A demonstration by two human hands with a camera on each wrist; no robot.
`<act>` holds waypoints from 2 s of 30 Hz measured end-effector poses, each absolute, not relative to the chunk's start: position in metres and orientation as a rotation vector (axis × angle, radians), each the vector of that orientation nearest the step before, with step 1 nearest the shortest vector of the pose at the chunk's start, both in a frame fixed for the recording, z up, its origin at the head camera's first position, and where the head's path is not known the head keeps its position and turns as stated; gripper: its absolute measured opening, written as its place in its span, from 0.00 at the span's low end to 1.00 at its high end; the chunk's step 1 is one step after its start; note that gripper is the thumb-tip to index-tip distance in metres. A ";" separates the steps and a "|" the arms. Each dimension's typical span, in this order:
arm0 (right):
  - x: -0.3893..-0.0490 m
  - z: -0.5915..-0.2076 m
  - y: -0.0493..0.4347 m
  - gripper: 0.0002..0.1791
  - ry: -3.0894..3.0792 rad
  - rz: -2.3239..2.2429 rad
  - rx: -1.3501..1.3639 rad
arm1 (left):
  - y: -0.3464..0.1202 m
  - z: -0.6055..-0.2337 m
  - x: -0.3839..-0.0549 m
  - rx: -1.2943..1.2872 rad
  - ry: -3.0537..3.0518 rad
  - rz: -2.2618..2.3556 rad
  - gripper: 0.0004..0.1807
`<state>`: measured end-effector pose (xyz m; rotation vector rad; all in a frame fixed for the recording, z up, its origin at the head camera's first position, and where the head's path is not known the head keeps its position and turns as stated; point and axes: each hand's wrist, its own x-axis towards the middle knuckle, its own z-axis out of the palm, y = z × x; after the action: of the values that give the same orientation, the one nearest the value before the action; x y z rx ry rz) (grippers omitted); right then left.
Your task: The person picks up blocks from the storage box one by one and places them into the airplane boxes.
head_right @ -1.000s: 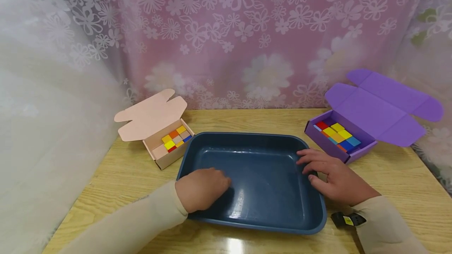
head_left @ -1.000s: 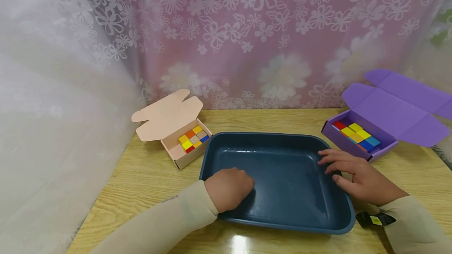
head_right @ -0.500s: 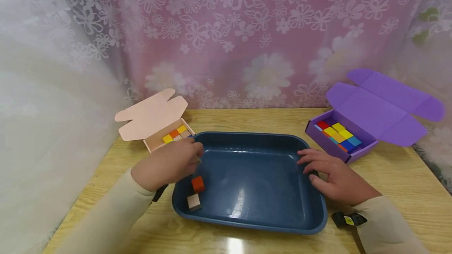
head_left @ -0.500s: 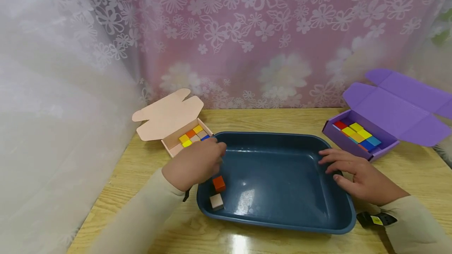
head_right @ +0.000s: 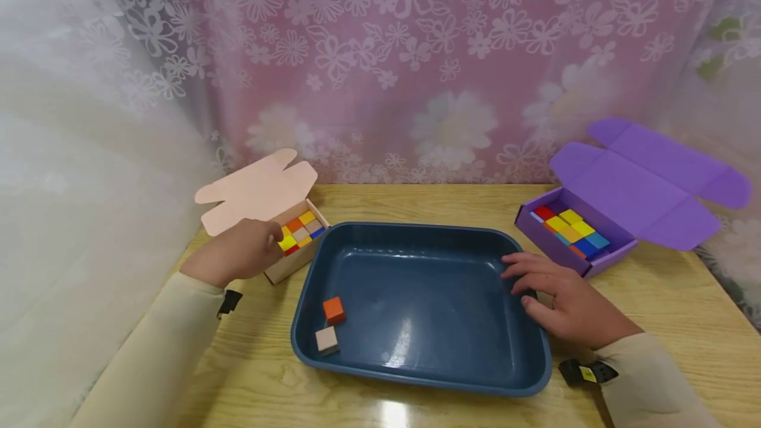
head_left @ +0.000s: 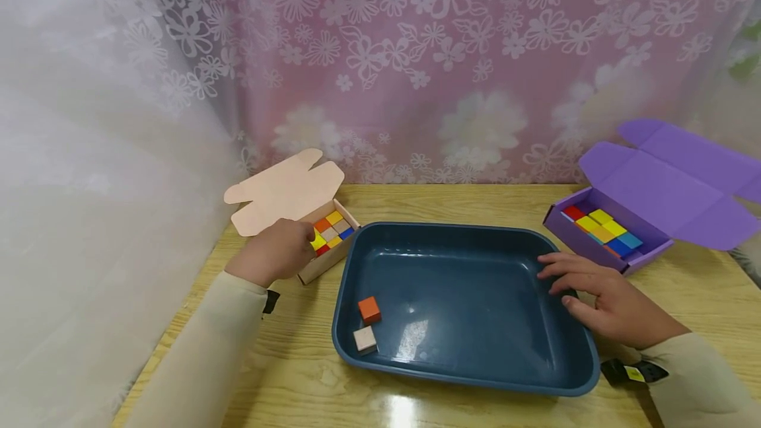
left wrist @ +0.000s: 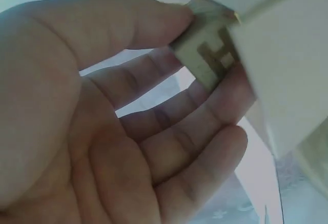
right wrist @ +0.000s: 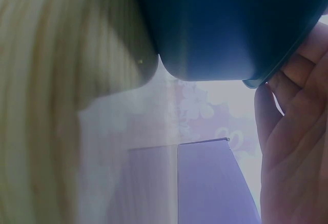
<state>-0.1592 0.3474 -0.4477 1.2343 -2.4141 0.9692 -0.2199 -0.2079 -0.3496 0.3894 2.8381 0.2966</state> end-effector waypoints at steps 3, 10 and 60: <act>-0.160 -0.448 0.348 0.31 -2.402 0.973 1.252 | -0.211 -0.355 -0.224 0.328 2.835 0.285 0.16; -0.161 -0.449 0.347 0.30 -2.411 0.975 1.253 | -0.215 -0.363 -0.229 0.317 2.751 0.237 0.21; -0.157 -0.445 0.349 0.30 -2.446 0.965 1.211 | -0.105 -0.327 -0.181 0.853 2.886 0.084 0.21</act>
<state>-0.1574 0.3491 -0.4454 1.2111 -2.4458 0.9652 -0.1809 -0.1050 -0.3265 0.8529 2.8860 0.0843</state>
